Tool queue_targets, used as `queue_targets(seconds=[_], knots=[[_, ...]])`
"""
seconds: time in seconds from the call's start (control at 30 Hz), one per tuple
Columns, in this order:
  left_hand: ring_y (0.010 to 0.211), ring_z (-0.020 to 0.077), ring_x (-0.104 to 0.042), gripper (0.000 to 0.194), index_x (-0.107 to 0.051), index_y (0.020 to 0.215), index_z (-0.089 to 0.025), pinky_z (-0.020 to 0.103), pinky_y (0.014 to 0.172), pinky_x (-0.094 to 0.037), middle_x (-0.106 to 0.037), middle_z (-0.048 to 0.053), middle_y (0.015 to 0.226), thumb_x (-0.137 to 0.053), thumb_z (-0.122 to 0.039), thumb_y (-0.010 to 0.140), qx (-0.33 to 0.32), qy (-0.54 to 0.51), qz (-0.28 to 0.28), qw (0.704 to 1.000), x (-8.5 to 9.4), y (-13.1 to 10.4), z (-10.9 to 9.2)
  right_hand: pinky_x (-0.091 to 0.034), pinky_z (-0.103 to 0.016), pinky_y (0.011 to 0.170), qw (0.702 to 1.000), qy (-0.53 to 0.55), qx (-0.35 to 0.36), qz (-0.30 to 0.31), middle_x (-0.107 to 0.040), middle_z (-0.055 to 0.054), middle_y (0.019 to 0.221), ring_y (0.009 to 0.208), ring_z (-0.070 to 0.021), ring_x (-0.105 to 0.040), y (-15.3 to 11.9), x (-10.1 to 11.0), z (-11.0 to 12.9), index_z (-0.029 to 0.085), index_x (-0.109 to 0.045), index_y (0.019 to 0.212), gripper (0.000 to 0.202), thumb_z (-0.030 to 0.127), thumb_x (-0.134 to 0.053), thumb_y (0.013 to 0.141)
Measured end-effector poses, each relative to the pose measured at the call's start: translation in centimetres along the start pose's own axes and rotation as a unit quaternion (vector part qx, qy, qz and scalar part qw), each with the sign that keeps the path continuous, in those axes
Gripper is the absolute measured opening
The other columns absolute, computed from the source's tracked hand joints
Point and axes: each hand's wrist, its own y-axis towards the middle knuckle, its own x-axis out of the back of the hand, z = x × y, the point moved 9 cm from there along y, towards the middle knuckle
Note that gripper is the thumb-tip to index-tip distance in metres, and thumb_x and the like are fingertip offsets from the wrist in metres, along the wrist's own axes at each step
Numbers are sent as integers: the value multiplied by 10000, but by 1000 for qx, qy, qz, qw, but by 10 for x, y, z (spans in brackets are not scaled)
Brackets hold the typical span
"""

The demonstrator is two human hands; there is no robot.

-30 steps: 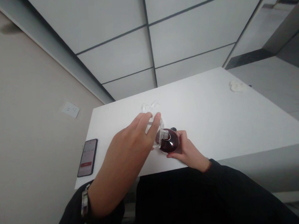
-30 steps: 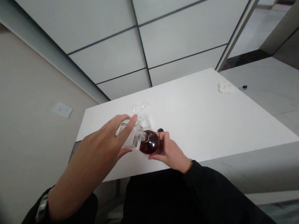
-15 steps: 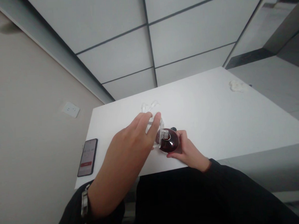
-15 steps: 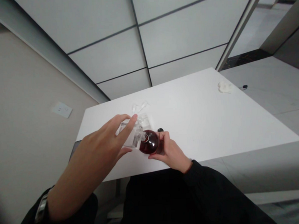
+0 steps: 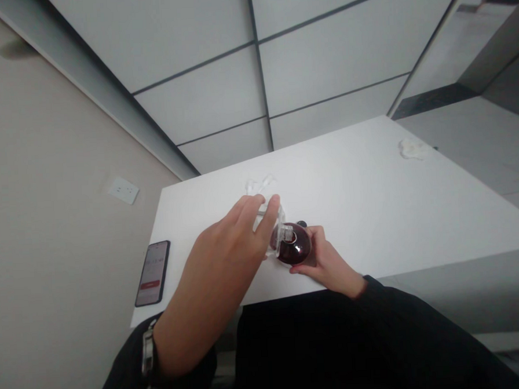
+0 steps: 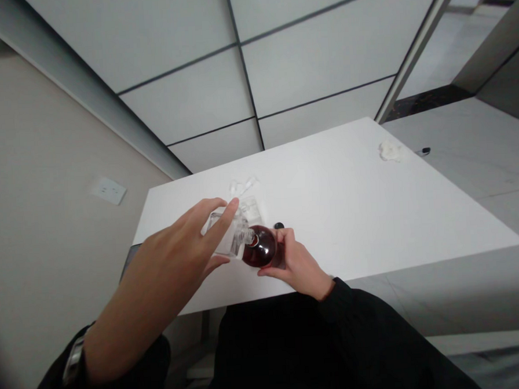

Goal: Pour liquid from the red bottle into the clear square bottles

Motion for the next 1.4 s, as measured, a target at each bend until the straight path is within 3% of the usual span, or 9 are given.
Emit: queue_targets(seconds=[0.23, 0.57, 0.9, 1.13, 1.4], knots=[[1270, 303, -712, 552, -581, 1455, -66, 358, 929, -678, -723, 178, 1357, -720, -20, 922, -3, -7, -8, 1000, -1, 0, 0, -507, -412, 759, 1000, -1, -1, -1, -635, -117, 1107, 934, -320, -676, -1, 1, -2, 259, -316, 1086, 765, 843, -729, 813], [1181, 304, -752, 574, -599, 1438, -55, 356, 852, -692, -741, 175, 1317, -740, 5, 885, -6, -11, -32, 999, 5, 0, -1, -514, -415, 761, 1000, -1, -6, -3, -633, -116, 1118, 934, -317, -676, -1, 0, -4, 260, -317, 1086, 746, 792, -765, 816], [1289, 306, -702, 539, -589, 1433, -53, 366, 981, -655, -726, 192, 1349, -728, -16, 914, -11, -14, -18, 1000, 2, 1, -1, -510, -416, 755, 1000, -1, -12, 2, -636, -110, 1109, 930, -322, -681, 0, -1, -4, 265, -312, 1080, 753, 790, -775, 805], [1266, 315, -716, 535, -602, 1410, -46, 382, 970, -660, -736, 187, 1330, -751, -19, 897, -15, -26, -43, 999, 6, 0, -2, -523, -432, 776, 1000, 3, -15, 4, -647, -123, 1125, 958, -335, -687, 0, 0, -2, 258, -321, 1097, 743, 766, -783, 813], [1279, 321, -711, 526, -603, 1409, -36, 394, 991, -654, -733, 194, 1337, -727, 5, 900, -12, -33, -35, 999, 7, 1, -2, -542, -447, 806, 1000, 6, -12, 3, -651, -137, 1173, 1005, -344, -693, 0, 1, 0, 257, -338, 1119, 723, 701, -823, 817]])
